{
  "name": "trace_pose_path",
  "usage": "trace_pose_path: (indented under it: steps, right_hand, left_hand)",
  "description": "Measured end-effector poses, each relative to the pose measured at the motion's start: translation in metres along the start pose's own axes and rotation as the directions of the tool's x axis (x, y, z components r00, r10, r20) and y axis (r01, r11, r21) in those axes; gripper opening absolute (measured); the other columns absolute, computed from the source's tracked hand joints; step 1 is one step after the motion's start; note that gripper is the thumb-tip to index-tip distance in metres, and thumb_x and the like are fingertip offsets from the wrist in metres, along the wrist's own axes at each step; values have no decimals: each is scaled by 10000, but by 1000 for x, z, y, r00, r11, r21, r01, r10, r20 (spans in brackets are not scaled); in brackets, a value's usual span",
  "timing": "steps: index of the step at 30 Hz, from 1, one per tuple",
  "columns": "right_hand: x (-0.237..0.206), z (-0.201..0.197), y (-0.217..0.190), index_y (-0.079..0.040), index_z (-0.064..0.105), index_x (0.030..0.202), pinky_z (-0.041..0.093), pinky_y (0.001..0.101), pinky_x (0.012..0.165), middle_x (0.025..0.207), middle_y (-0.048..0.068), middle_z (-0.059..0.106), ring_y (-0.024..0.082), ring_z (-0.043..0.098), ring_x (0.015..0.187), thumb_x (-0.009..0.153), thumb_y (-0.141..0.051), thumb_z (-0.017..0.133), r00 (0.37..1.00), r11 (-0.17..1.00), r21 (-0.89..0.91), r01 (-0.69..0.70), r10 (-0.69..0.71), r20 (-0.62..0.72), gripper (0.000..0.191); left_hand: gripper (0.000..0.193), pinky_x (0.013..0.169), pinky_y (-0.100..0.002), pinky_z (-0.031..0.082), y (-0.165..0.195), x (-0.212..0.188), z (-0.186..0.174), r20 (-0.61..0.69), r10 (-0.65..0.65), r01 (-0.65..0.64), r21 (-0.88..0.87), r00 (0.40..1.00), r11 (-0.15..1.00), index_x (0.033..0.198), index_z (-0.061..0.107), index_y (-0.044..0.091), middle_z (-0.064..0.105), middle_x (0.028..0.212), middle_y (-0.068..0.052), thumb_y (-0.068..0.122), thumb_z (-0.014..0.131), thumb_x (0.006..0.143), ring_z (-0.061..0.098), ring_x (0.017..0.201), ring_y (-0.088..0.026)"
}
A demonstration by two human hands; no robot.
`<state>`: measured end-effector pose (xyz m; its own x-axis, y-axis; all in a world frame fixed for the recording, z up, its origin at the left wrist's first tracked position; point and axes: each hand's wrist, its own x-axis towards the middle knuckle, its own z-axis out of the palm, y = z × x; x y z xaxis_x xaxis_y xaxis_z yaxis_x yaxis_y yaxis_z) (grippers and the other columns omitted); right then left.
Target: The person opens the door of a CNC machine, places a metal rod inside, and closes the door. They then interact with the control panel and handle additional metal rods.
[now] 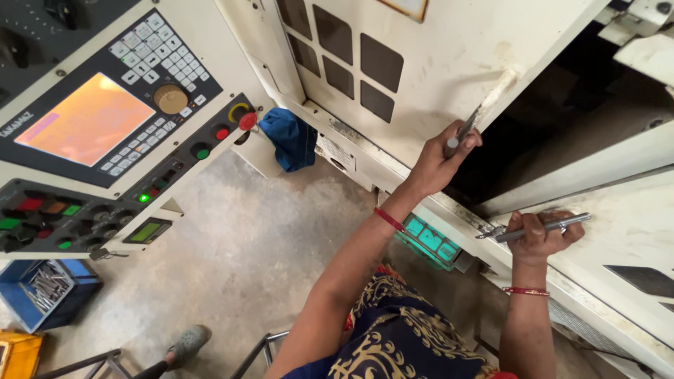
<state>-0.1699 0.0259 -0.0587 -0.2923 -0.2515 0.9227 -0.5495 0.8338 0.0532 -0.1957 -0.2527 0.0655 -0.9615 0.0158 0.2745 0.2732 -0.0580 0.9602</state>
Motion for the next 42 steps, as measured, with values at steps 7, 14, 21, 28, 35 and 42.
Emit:
trace_pose_path:
  steps: [7, 14, 21, 28, 35, 42]
  right_hand:
    - [13, -1, -3, -187, 567, 915, 442, 480, 904, 975, 82, 582, 345, 489, 1070, 1036, -291, 750, 1000, 999, -34, 5, -5, -18, 243]
    - [26, -7, -15, -163, 619, 887, 454, 495, 922, 882, 63, 556, 349, 502, 1033, 985, -274, 749, 998, 998, -2, -68, 68, -7, 197]
    - [31, -15, -20, -158, 623, 941, 430, 482, 939, 860, 87, 580, 329, 526, 1029, 1035, -324, 698, 994, 995, -7, -101, 101, 42, 206]
    - [27, -9, -22, -135, 617, 931, 410, 484, 956, 796, 67, 548, 323, 511, 1005, 1071, -348, 632, 995, 995, -29, -97, 97, 3, 255]
    - [28, -6, -25, -133, 637, 907, 411, 480, 956, 841, 92, 567, 336, 499, 1043, 1047, -313, 667, 996, 994, -76, -85, 84, -11, 230]
    - [26, -3, -23, -161, 638, 878, 418, 480, 963, 823, 46, 559, 353, 499, 1052, 1013, -279, 707, 996, 990, -108, -87, 89, 10, 192]
  left_hand:
    - [243, 925, -268, 501, -15, 10, 8, -51, 195, -197, -41, 979, 979, 1077, 599, 47, 661, 967, -11, 286, 562, 1105, 596, 946, -88]
    - [249, 864, -255, 481, -13, 12, 1, 3, 171, -171, -25, 985, 985, 1060, 614, 67, 626, 941, 2, 307, 561, 1100, 549, 902, -87]
    - [263, 635, -243, 363, -2, 7, -7, 55, 118, -115, -55, 991, 992, 1065, 617, 87, 479, 813, 56, 345, 568, 1082, 381, 673, -45]
    - [301, 626, -231, 331, -2, 6, -10, 97, 98, -83, -152, 990, 985, 1089, 619, 88, 456, 801, 68, 387, 577, 1083, 345, 661, -40]
    - [330, 729, -249, 401, -7, 8, -16, 101, 167, -157, -99, 981, 983, 1073, 623, 76, 530, 882, 45, 401, 571, 1092, 406, 755, -65]
    - [331, 730, -250, 422, -20, 17, -16, 96, 178, -172, -62, 979, 983, 1055, 626, 73, 574, 866, 30, 399, 579, 1082, 450, 758, -66]
